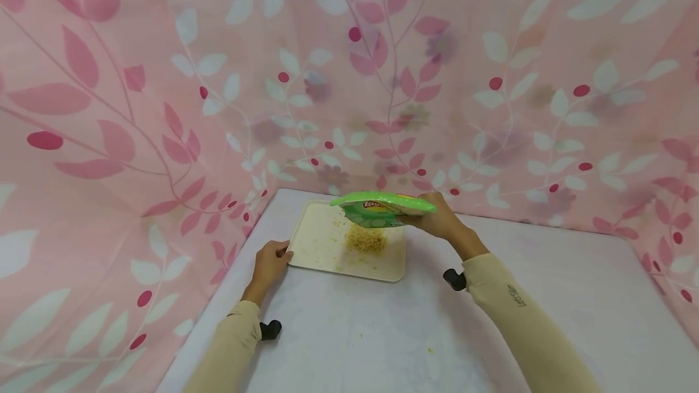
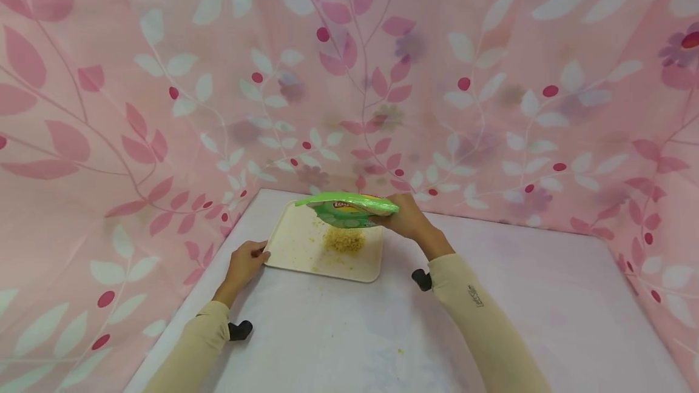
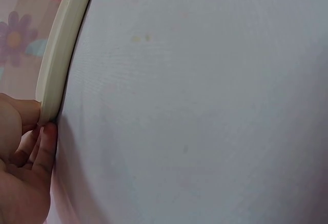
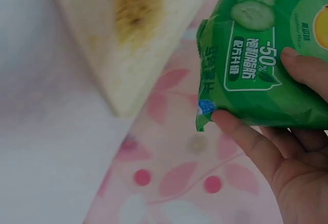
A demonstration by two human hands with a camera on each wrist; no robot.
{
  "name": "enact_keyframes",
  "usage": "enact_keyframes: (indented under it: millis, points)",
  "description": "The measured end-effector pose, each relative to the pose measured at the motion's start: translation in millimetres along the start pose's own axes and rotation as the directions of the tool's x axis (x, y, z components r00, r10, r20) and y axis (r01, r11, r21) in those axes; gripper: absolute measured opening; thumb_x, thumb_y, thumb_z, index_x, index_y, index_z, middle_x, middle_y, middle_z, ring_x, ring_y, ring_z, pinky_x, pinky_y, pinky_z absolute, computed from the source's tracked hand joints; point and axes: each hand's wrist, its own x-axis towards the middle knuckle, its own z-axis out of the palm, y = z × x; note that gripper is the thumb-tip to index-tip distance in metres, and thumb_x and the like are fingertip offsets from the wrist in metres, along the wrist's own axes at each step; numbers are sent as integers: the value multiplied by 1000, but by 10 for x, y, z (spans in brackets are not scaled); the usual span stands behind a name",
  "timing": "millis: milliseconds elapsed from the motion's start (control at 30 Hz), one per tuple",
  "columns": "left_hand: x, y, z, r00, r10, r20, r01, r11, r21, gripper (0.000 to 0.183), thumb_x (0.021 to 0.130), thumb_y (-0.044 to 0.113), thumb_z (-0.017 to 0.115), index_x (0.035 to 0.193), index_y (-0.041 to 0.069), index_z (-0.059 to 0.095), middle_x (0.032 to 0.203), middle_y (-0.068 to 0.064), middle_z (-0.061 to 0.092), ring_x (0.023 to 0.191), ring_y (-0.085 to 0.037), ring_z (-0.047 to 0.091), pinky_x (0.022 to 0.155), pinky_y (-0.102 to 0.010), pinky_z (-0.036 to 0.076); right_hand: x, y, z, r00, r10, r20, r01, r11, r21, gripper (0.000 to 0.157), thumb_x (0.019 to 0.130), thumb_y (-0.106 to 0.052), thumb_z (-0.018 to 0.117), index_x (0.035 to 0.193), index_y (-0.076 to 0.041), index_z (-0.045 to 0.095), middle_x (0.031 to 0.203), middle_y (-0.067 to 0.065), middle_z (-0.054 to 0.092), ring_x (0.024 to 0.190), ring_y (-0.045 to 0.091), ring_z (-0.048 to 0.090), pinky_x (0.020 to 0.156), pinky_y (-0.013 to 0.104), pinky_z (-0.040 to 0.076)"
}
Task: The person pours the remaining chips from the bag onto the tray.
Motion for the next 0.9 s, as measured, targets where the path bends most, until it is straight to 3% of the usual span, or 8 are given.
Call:
enact_keyframes:
  millis: [100, 267, 400, 567, 633, 800, 900]
  points:
    - [-1, 20, -11, 1000, -5, -3, 5, 1000, -8, 34, 84, 1, 73, 117, -5, 68, 90, -14, 63, 82, -25, 56, 74, -39, 47, 5, -4, 20, 1000, 4, 22, -4, 1000, -17, 24, 72, -8, 86, 92, 0, 74, 80, 8, 72, 68, 19, 65, 58, 34, 53]
    - [-13, 38, -22, 1000, -5, 4, 5, 1000, -8, 33, 84, 1, 72, 117, -6, 68, 90, -14, 63, 81, -25, 56, 73, -39, 46, -7, 123, 58, 987, 125, 105, -109, 983, -148, 26, 72, -5, 85, 96, -1, 74, 88, 6, 73, 78, 19, 66, 71, 38, 55]
    - [-16, 35, -23, 1000, -13, -5, 13, 1000, -16, 33, 85, 1, 72, 116, -5, 68, 90, -14, 63, 82, -25, 56, 73, -38, 46, -12, 85, 1, 993, 101, 64, -94, 990, -106, 23, 72, -6, 86, 91, -1, 75, 79, 6, 72, 69, 18, 64, 61, 35, 53]
    - [-21, 20, -22, 1000, -15, 11, 15, 1000, -7, 33, 84, 1, 72, 116, -6, 68, 90, -15, 63, 82, -26, 57, 73, -37, 47, -41, -13, -51, 998, 53, -24, -51, 996, 69, 33, 72, -5, 86, 101, 0, 74, 87, 11, 73, 75, 23, 68, 62, 35, 53]
    - [-21, 29, -21, 1000, -16, 14, 16, 1000, -10, 33, 84, 1, 72, 117, -6, 68, 91, -15, 63, 82, -26, 57, 72, -38, 47, -47, 1, -38, 998, 69, 0, -69, 996, 61, 35, 72, -4, 86, 104, 0, 73, 94, 11, 73, 82, 24, 68, 69, 38, 55]
    - [-14, 47, -14, 1000, -15, 10, 16, 1000, -13, 33, 85, 1, 72, 117, -5, 68, 89, -15, 62, 82, -26, 56, 72, -39, 45, -12, 101, -5, 985, 127, 116, -117, 989, -90, 27, 72, -5, 86, 96, 1, 75, 88, 8, 73, 78, 20, 67, 70, 38, 55]
    - [-11, 47, -9, 1000, -12, 7, 12, 1000, -13, 33, 85, 1, 72, 117, -6, 68, 89, -15, 62, 82, -26, 56, 73, -39, 45, 23, 66, -50, 989, 119, 90, -114, 992, -58, 28, 71, -6, 86, 97, 0, 75, 87, 9, 74, 77, 21, 68, 68, 40, 55]
